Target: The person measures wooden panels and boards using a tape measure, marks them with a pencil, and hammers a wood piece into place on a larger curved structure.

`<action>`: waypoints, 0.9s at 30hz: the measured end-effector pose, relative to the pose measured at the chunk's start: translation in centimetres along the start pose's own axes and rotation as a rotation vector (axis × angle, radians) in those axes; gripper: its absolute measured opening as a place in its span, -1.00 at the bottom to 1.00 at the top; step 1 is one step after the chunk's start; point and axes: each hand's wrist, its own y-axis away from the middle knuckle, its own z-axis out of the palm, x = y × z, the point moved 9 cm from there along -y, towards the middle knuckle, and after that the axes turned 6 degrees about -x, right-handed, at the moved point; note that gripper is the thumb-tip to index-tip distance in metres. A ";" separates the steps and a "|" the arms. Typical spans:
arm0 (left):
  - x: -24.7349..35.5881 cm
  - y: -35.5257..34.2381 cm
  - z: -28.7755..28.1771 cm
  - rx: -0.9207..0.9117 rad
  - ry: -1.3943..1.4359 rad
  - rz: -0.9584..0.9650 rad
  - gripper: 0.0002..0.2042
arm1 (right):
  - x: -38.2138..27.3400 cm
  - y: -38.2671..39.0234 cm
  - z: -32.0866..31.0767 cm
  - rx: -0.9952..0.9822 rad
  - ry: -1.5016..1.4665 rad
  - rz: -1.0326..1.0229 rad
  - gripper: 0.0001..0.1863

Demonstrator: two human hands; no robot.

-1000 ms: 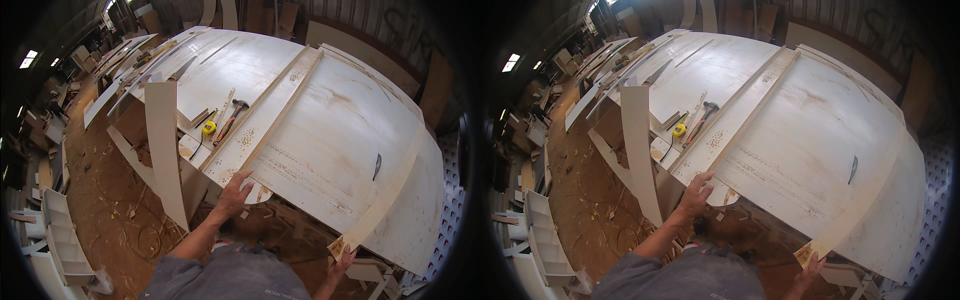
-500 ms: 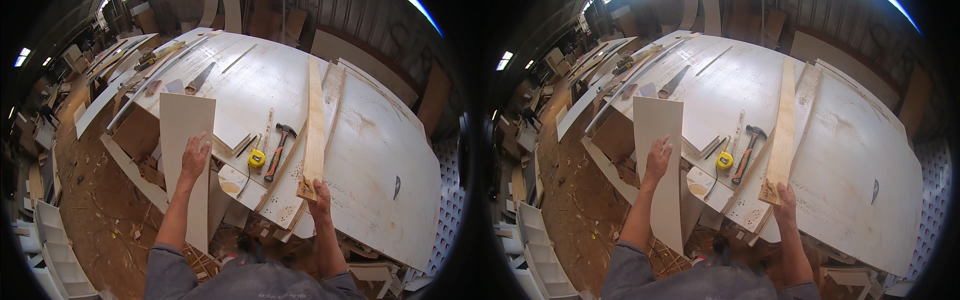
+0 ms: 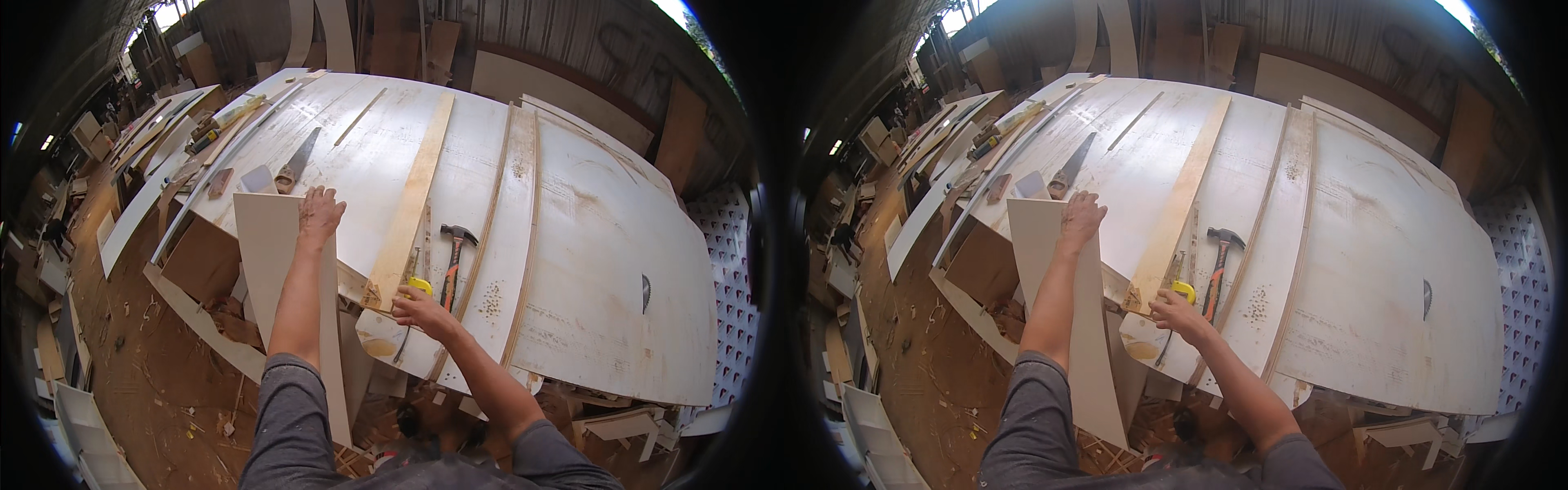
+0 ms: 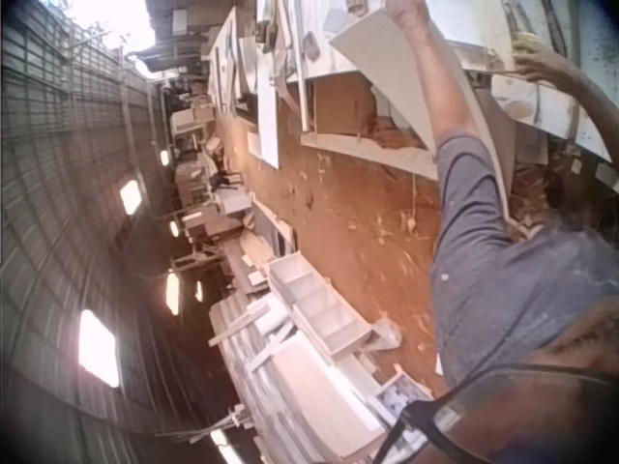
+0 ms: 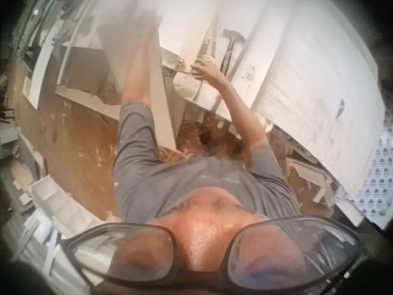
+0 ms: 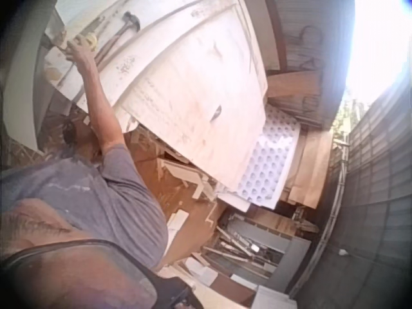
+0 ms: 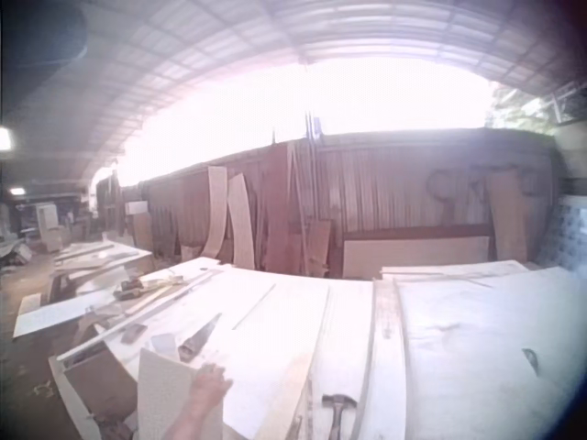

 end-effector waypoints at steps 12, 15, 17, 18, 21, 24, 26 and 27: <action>5.8 7.3 -7.6 0.107 -0.050 0.304 -0.58 | 7.9 19.6 0.2 0.002 0.131 0.125 -0.44; 7.0 12.7 -11.7 0.119 0.014 0.341 -0.51 | 9.2 22.6 0.5 0.002 0.137 0.166 -0.44; 9.2 17.5 -14.8 0.158 -0.010 0.395 -0.47 | 9.3 23.3 1.7 -0.059 0.152 0.157 -0.44; 10.0 20.4 -16.4 0.199 -0.045 0.448 -0.44 | 9.4 23.4 3.0 -0.109 0.161 0.148 -0.43; 15.1 28.1 -18.8 0.143 -0.088 0.477 -0.40 | 8.9 23.6 6.5 -0.238 0.364 0.074 -0.41; 20.8 34.0 -21.1 0.151 -0.078 0.486 -0.41 | 7.6 24.6 10.5 -0.303 0.512 -0.130 -0.40; 24.1 38.6 -22.5 0.204 -0.077 0.512 -0.43 | 6.6 26.2 14.2 -0.389 0.623 -0.257 -0.41; 25.8 40.6 -23.1 0.225 -0.075 0.538 -0.44 | 6.2 27.1 15.9 -0.421 0.668 -0.325 -0.42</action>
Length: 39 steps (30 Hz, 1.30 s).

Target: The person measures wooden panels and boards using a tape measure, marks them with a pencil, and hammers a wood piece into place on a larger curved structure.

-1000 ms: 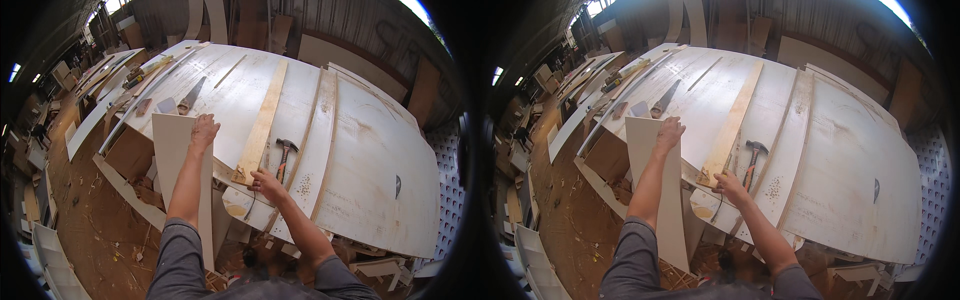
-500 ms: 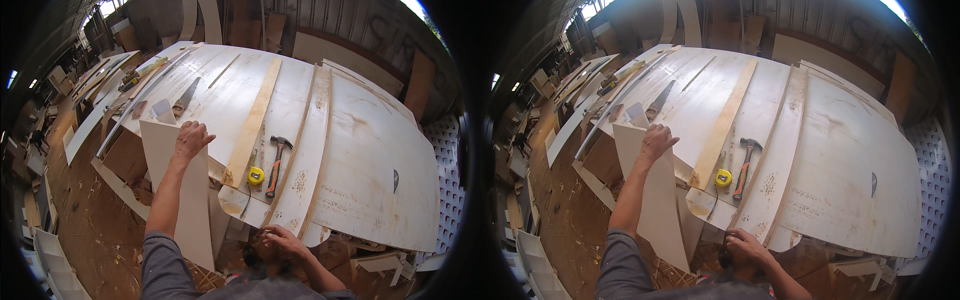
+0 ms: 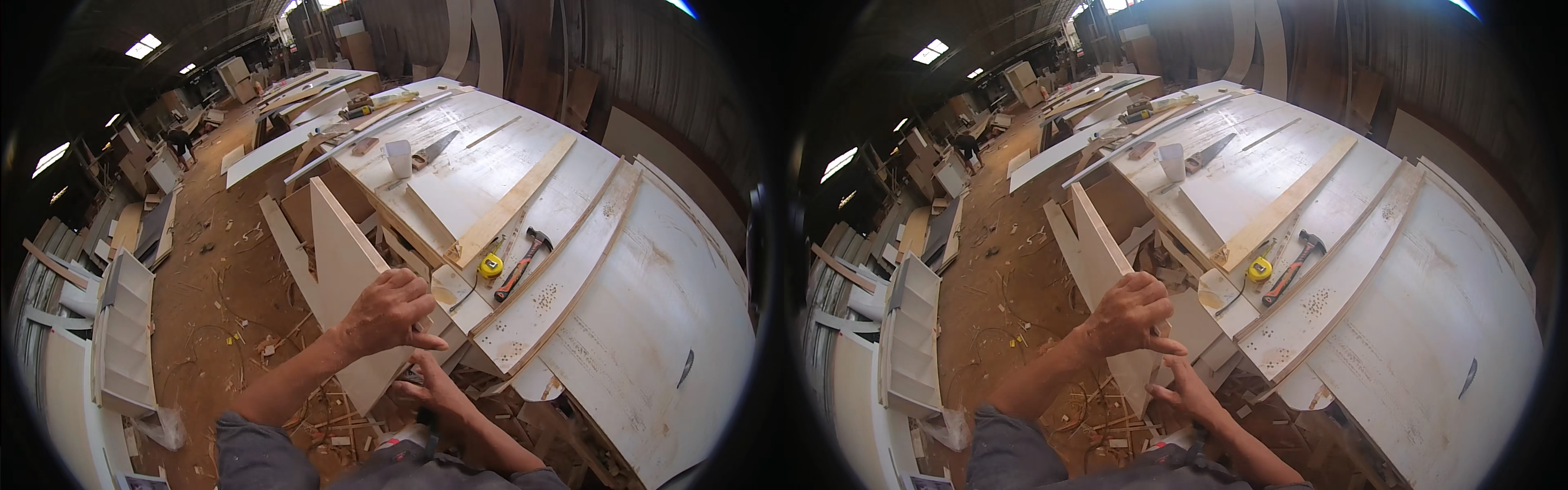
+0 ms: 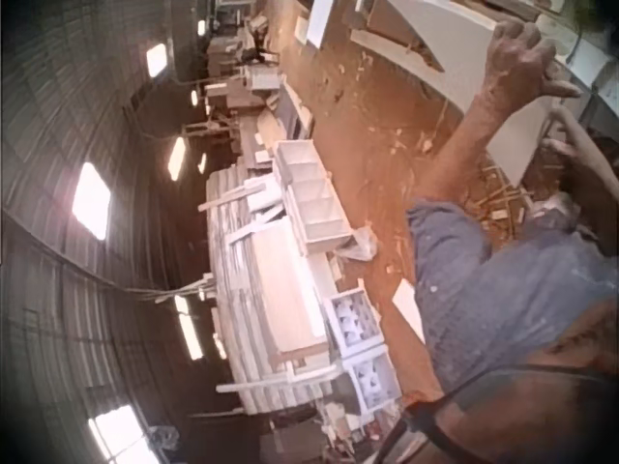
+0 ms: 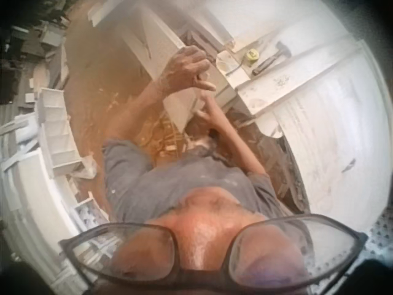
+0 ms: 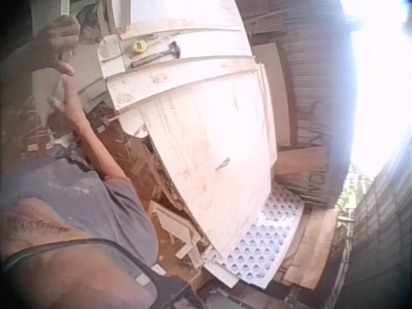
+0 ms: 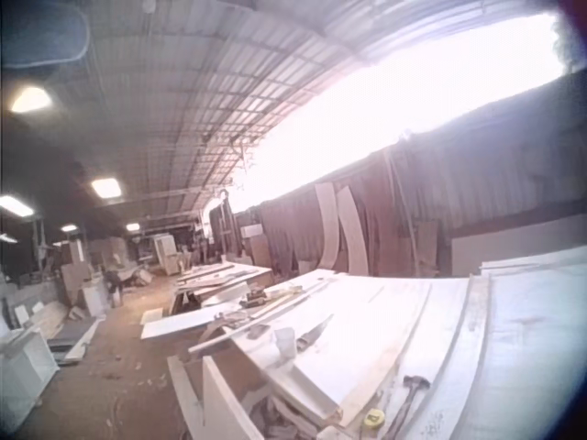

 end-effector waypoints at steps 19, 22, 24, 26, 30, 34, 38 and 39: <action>-7.7 23.7 -7.7 0.650 0.471 -0.687 -0.26 | 3.1 20.1 5.6 0.194 -0.381 0.416 -0.45; -8.2 27.3 -2.5 0.332 0.913 -0.796 -0.29 | 4.8 21.6 7.2 0.271 -0.344 0.310 -0.44; -7.3 26.6 -2.2 0.306 1.096 -0.756 -0.33 | 6.3 22.5 8.0 0.399 -0.295 0.195 -0.43; -6.6 27.2 -2.7 0.305 1.143 -0.737 -0.35 | 8.1 22.8 9.8 0.504 -0.387 0.105 -0.42; -4.6 25.9 -3.5 0.301 1.038 -0.653 -0.41 | 14.2 23.6 12.6 0.682 -0.664 0.135 -0.26; -0.1 20.6 -5.3 0.248 0.975 -0.544 -0.44 | 14.1 26.5 12.9 0.858 -0.585 0.075 -0.28; 2.0 16.8 -11.4 0.320 0.947 -0.500 -0.35 | 11.3 28.5 12.2 0.802 -0.396 0.169 -0.56; 1.2 17.0 -12.8 0.295 0.852 -0.607 -0.32 | 9.8 27.2 12.5 0.775 -0.393 0.116 -0.58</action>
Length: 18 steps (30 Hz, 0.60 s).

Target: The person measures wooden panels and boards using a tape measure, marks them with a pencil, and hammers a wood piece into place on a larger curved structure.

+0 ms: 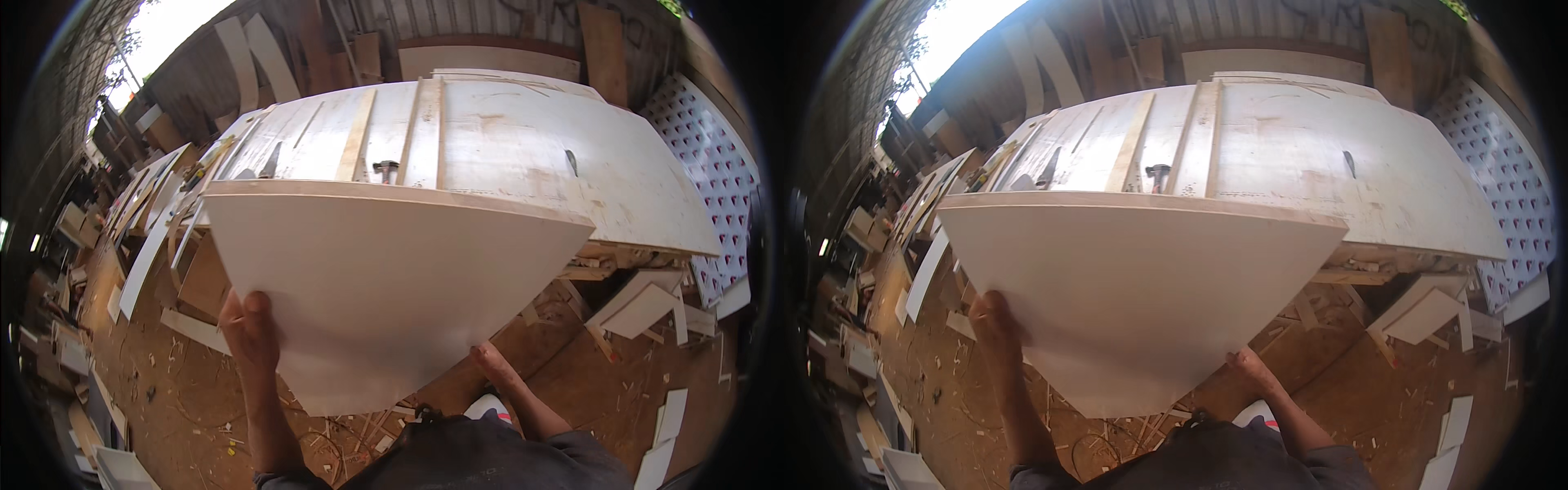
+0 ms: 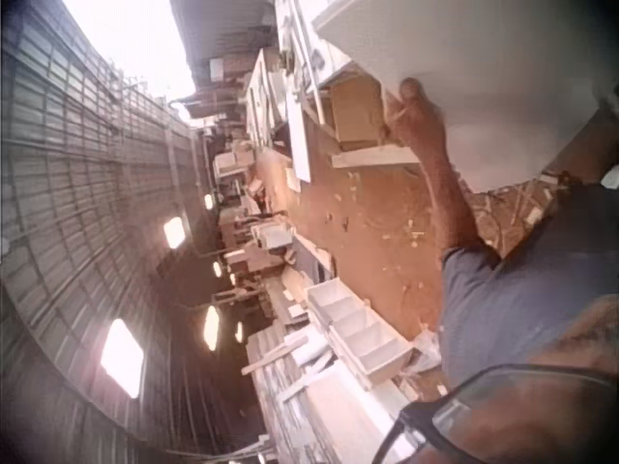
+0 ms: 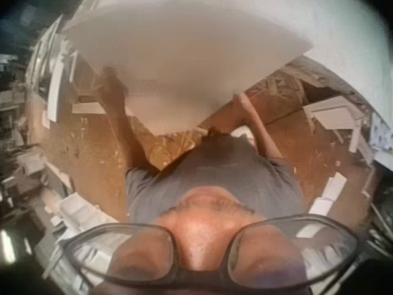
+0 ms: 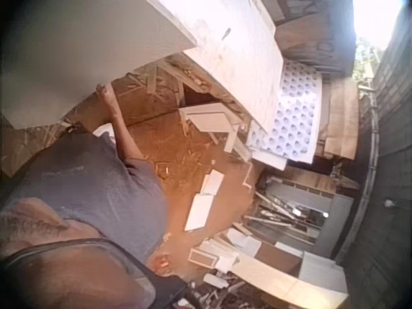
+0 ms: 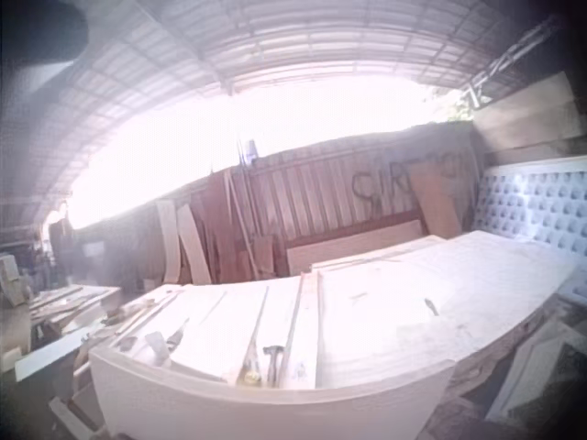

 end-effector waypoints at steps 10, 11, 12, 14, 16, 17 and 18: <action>14.8 -3.6 7.7 0.192 -0.019 0.001 -0.20 | -2.8 3.7 -7.0 0.136 -0.179 -0.178 -0.42; 16.0 -3.6 9.1 0.228 0.043 0.022 -0.19 | -3.3 4.3 -9.4 0.165 -0.182 -0.190 -0.44; 16.9 -3.4 9.8 0.277 0.091 0.040 -0.18 | -5.2 5.5 -11.4 0.208 -0.171 -0.224 -0.44; 19.3 -3.2 9.5 0.336 0.222 0.053 -0.20 | -12.3 8.1 -14.7 0.271 -0.154 -0.313 -0.43; 18.6 -3.4 11.6 0.284 0.376 0.068 -0.19 | -16.0 10.7 -20.2 0.392 0.048 -0.277 -0.41; 18.0 -3.4 12.5 0.262 0.446 0.075 -0.17 | -17.7 12.1 -22.8 0.445 0.146 -0.258 -0.40; 15.7 -3.9 14.8 0.215 0.545 0.054 -0.17 | -19.5 14.0 -26.0 0.523 0.276 -0.224 -0.41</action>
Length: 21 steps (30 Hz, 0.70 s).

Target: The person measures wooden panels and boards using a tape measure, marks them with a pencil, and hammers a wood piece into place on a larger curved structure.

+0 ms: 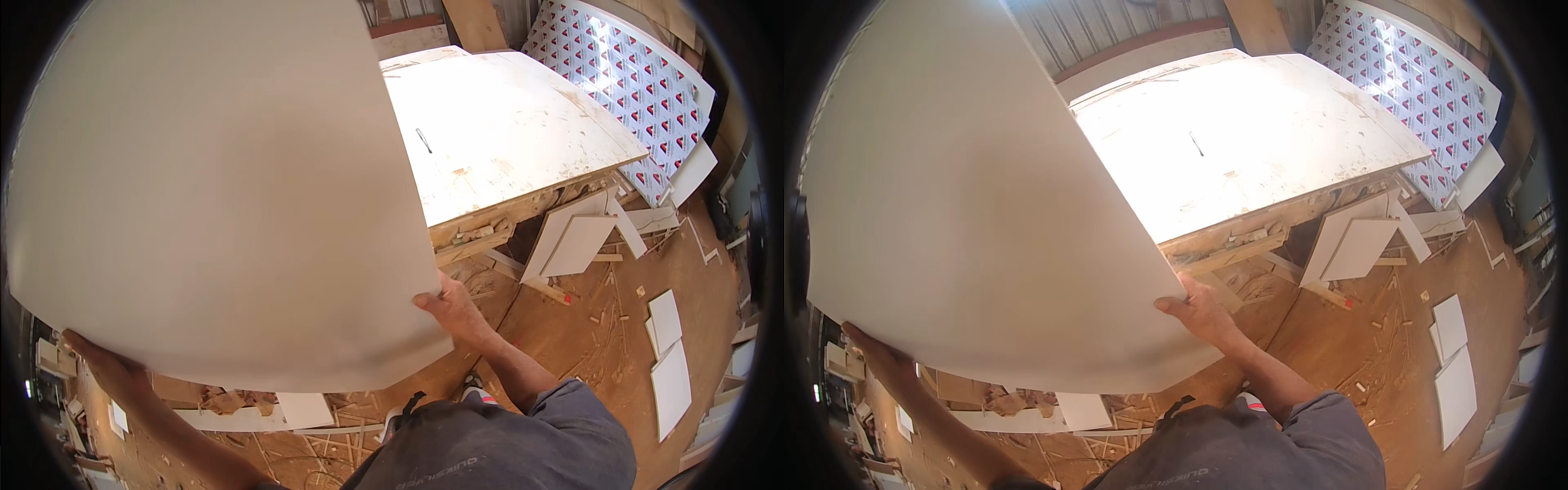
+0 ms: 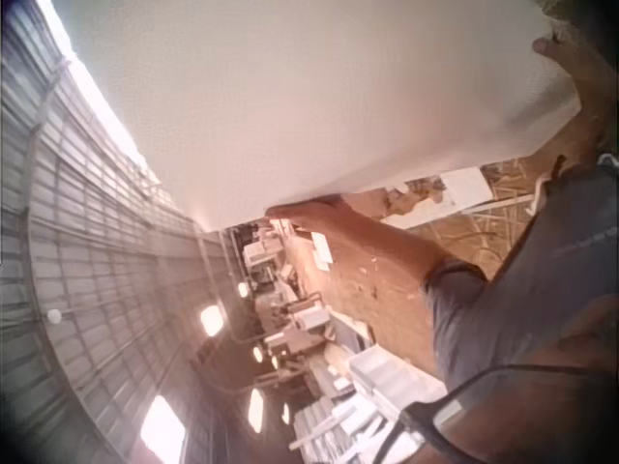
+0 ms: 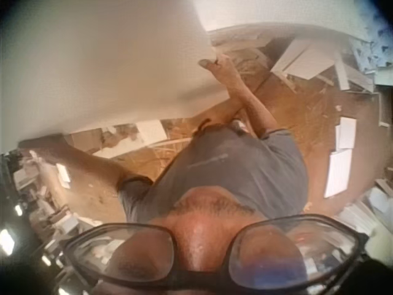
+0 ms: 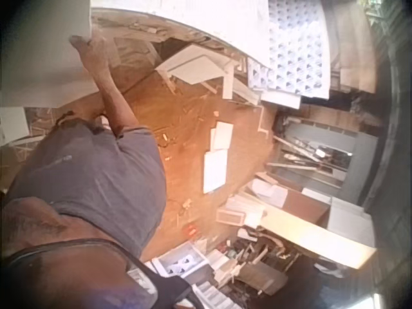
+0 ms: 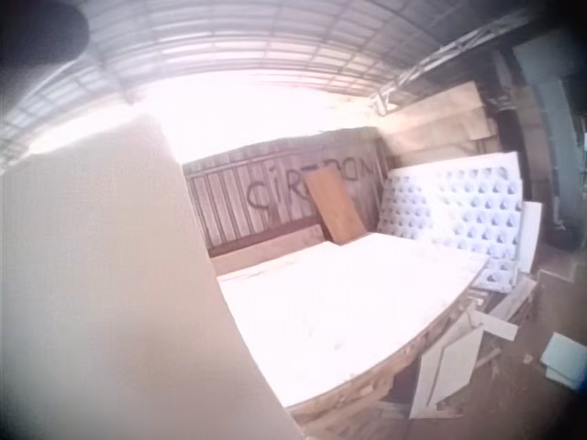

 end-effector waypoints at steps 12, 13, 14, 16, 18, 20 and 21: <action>-27.8 22.2 4.9 0.122 0.528 -0.532 -0.22 | -12.0 -10.5 -15.2 -0.005 0.927 -0.165 -0.35; -30.0 24.9 5.9 0.146 0.557 -0.643 -0.21 | -10.7 -12.3 -15.3 -0.057 0.978 -0.122 -0.33; -32.2 27.2 6.0 0.119 0.549 -0.673 -0.19 | -9.6 -13.9 -14.9 -0.113 1.028 -0.081 -0.31; -36.4 31.6 6.7 0.113 0.541 -0.766 -0.15 | -5.7 -17.6 -15.4 -0.221 1.163 -0.005 -0.23; -37.7 35.1 9.9 0.219 0.575 -0.970 -0.13 | -1.9 -20.6 -15.9 -0.306 1.255 0.082 -0.20; -38.2 36.7 12.3 0.296 0.594 -1.128 -0.12 | 1.8 -23.5 -16.2 -0.395 1.304 0.214 -0.12; -39.6 37.8 12.2 0.292 0.566 -1.158 -0.12 | 3.4 -24.7 -16.1 -0.432 1.305 0.236 -0.11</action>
